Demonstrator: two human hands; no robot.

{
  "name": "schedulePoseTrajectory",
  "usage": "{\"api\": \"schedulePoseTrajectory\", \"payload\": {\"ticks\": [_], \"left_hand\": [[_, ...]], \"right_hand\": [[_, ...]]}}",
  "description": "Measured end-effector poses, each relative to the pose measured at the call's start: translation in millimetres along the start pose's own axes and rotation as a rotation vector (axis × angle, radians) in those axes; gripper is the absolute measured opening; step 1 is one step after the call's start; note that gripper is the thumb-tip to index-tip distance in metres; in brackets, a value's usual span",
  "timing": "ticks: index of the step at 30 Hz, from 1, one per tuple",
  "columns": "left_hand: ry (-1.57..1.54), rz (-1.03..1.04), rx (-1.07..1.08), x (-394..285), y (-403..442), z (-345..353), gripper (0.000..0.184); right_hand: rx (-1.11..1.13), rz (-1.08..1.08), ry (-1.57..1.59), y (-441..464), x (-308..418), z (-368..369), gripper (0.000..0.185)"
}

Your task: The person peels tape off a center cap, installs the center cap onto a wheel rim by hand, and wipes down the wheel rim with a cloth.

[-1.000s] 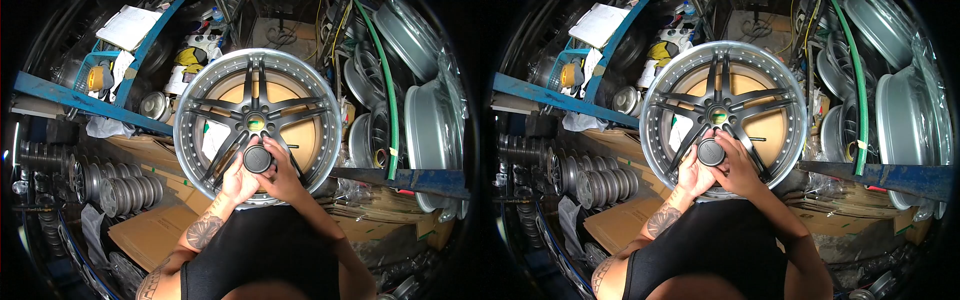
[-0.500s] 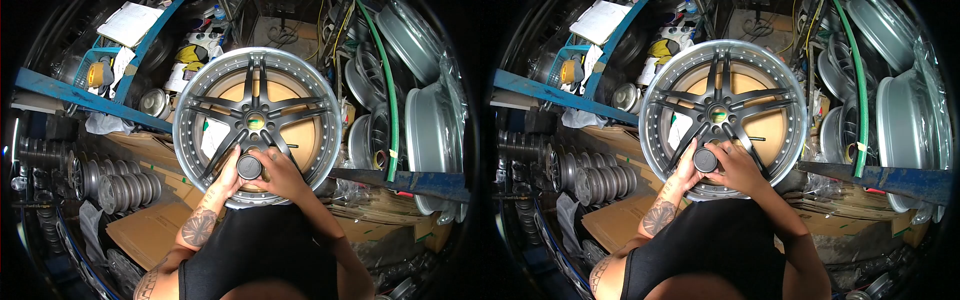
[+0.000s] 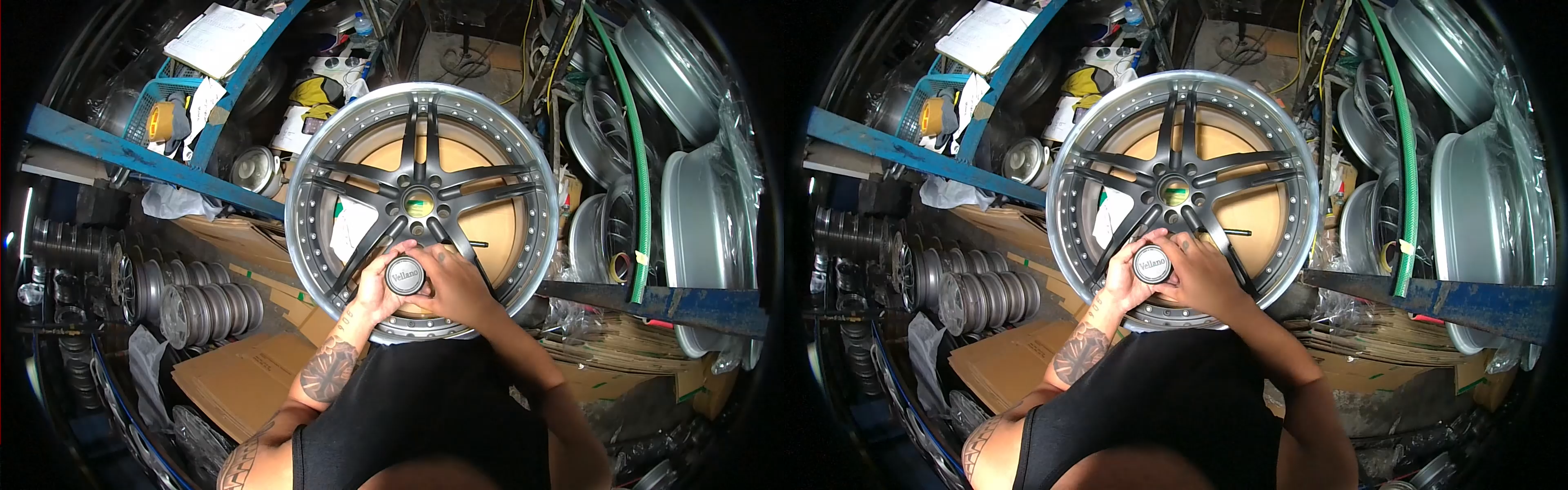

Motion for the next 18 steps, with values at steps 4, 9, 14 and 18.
{"api": "schedulePoseTrajectory", "payload": {"ticks": [4,9,14,18], "left_hand": [[0.159,0.077,-0.099,-12.3,5.2,2.1,0.050],[0.463,0.392,-0.312,-66.2,29.9,-21.3,0.051],[0.912,0.705,-0.484,-102.7,48.0,-24.4,0.032],[1.349,0.859,-0.418,-109.9,60.4,-5.3,0.053]], "right_hand": [[0.061,-0.034,0.055,12.6,-5.4,-0.6,0.075],[-0.135,0.070,0.038,56.6,-51.2,-5.3,0.073],[-0.118,0.154,-0.122,89.2,-98.9,17.8,0.073],[-0.057,0.230,-0.161,92.0,-111.7,32.0,0.073]]}}
Point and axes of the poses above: each hand's wrist, its own y-axis towards the middle knuckle, its own z-axis out of the palm, x = y × z, the point moved 8 cm from there along y, towards the middle knuckle, and after that the axes turned 14 degrees about -x, right-handed, at the moved point
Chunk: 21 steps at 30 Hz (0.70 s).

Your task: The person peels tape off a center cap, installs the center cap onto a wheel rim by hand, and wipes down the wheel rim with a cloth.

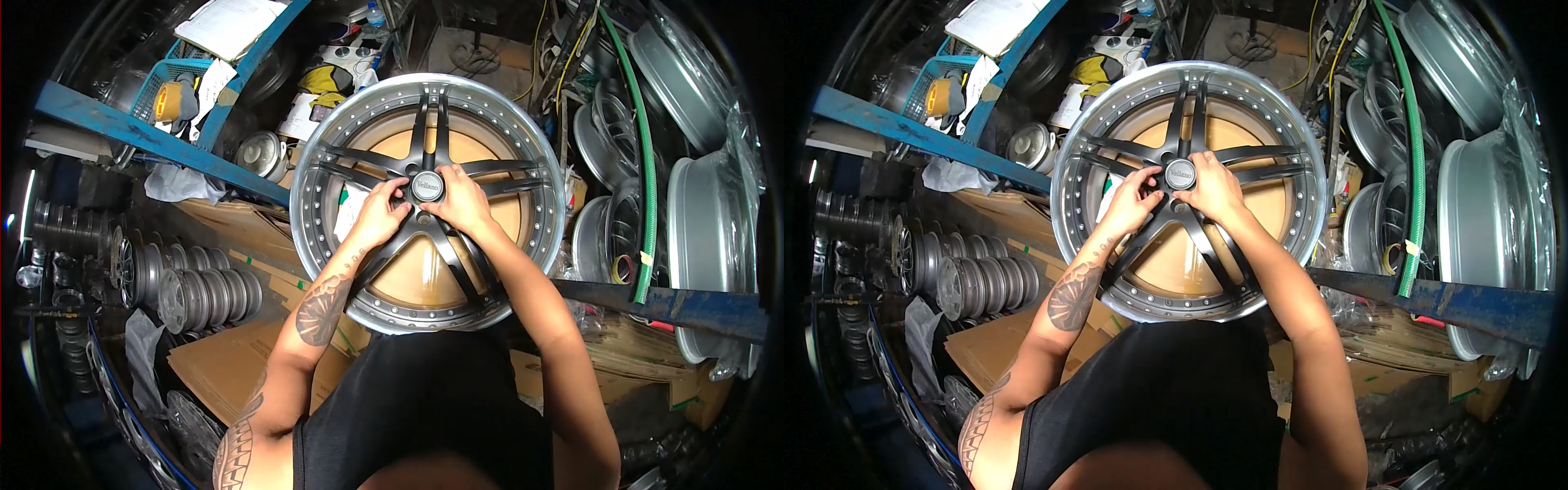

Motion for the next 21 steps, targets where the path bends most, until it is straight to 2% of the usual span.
{"api": "schedulePoseTrajectory", "payload": {"ticks": [6,12,21], "left_hand": [[0.179,0.138,0.106,-10.4,13.5,10.0,0.064],[0.250,0.124,0.166,-12.5,21.3,15.5,0.068],[0.235,0.151,0.134,-14.7,29.9,16.4,0.070]], "right_hand": [[0.027,-0.002,0.000,-2.1,2.2,3.2,0.074],[0.019,-0.017,0.005,-1.8,-4.7,9.9,0.077],[0.055,-0.104,0.092,0.2,-10.9,9.4,0.074]]}}
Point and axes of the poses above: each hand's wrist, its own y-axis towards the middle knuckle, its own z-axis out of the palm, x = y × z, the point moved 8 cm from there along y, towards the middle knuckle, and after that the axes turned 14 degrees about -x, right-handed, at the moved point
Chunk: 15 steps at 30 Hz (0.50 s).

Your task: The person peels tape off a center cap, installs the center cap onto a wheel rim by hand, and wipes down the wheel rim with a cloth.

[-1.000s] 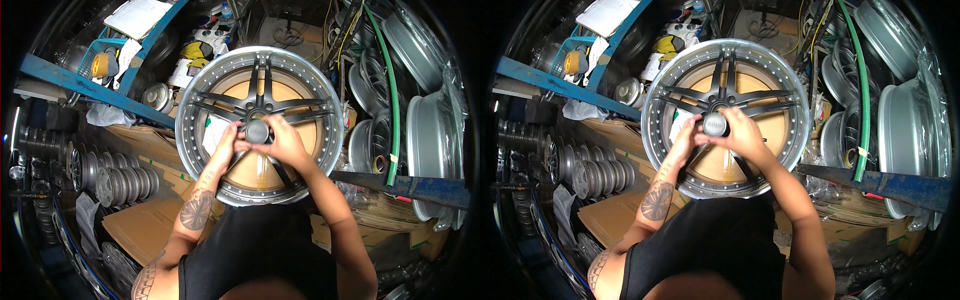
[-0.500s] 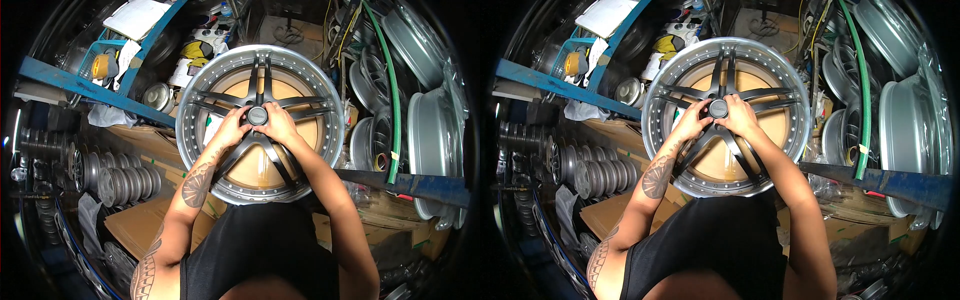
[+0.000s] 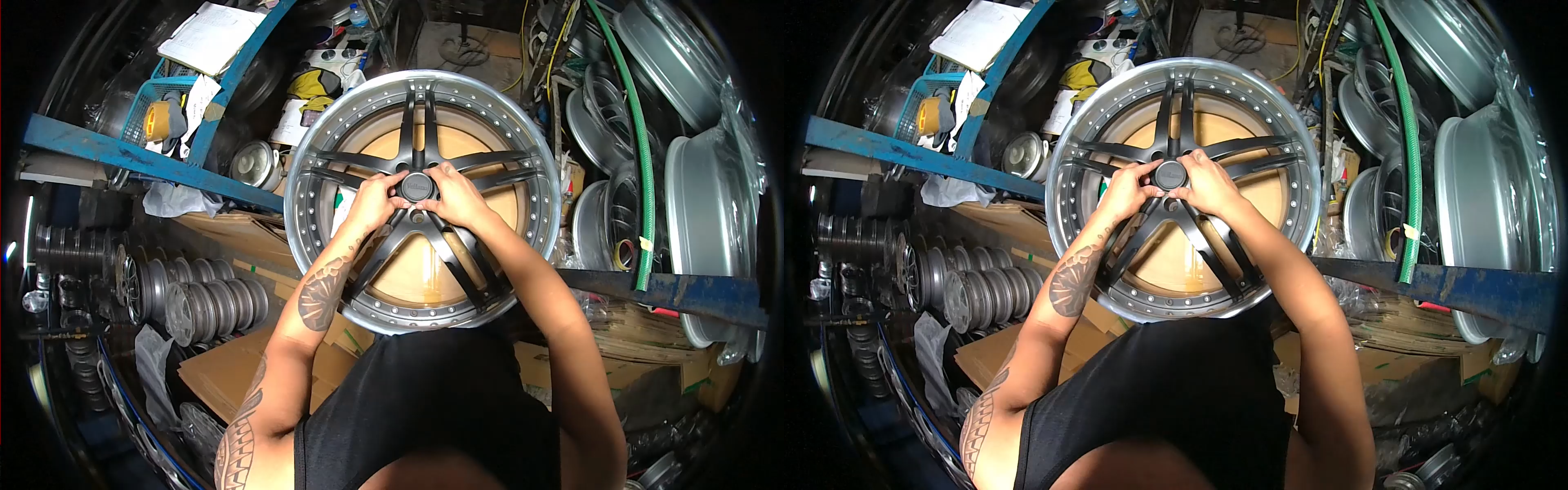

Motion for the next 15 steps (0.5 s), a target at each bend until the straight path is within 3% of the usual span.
{"api": "schedulePoseTrajectory", "payload": {"ticks": [9,13,15], "left_hand": [[0.079,0.115,0.119,3.5,19.2,2.6,0.074],[0.097,0.273,0.055,-9.8,15.1,-2.4,0.070],[0.106,0.250,0.063,-9.6,13.3,-2.6,0.067]], "right_hand": [[0.044,0.031,-0.075,6.5,1.2,-0.2,0.068],[0.047,0.078,-0.102,7.9,0.3,-2.1,0.072],[0.049,0.093,-0.089,9.1,-4.9,3.2,0.071]]}}
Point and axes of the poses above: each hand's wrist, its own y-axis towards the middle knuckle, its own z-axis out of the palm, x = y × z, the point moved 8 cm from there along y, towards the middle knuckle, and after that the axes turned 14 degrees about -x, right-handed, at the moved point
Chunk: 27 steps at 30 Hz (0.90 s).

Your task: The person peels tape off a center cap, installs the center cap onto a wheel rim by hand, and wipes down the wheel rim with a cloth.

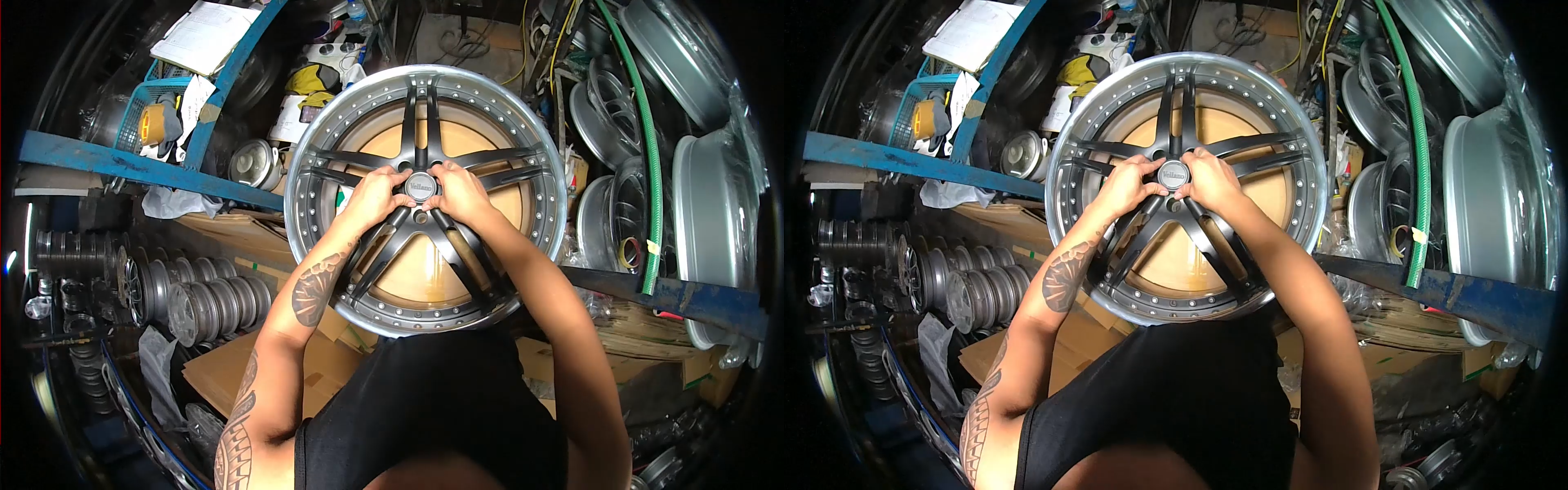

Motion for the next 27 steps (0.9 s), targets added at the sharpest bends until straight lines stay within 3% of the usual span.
{"api": "schedulePoseTrajectory", "payload": {"ticks": [15,18,27], "left_hand": [[0.001,0.033,0.045,3.5,7.1,1.2,0.061],[-0.005,0.044,0.045,7.8,8.5,4.2,0.061],[0.047,0.117,0.056,4.7,7.1,6.9,0.060]], "right_hand": [[0.090,-0.139,-0.105,8.0,15.7,-8.0,0.066],[0.012,-0.235,-0.072,8.5,19.7,-11.3,0.056],[-0.012,-0.384,-0.059,7.2,18.0,-11.9,0.066]]}}
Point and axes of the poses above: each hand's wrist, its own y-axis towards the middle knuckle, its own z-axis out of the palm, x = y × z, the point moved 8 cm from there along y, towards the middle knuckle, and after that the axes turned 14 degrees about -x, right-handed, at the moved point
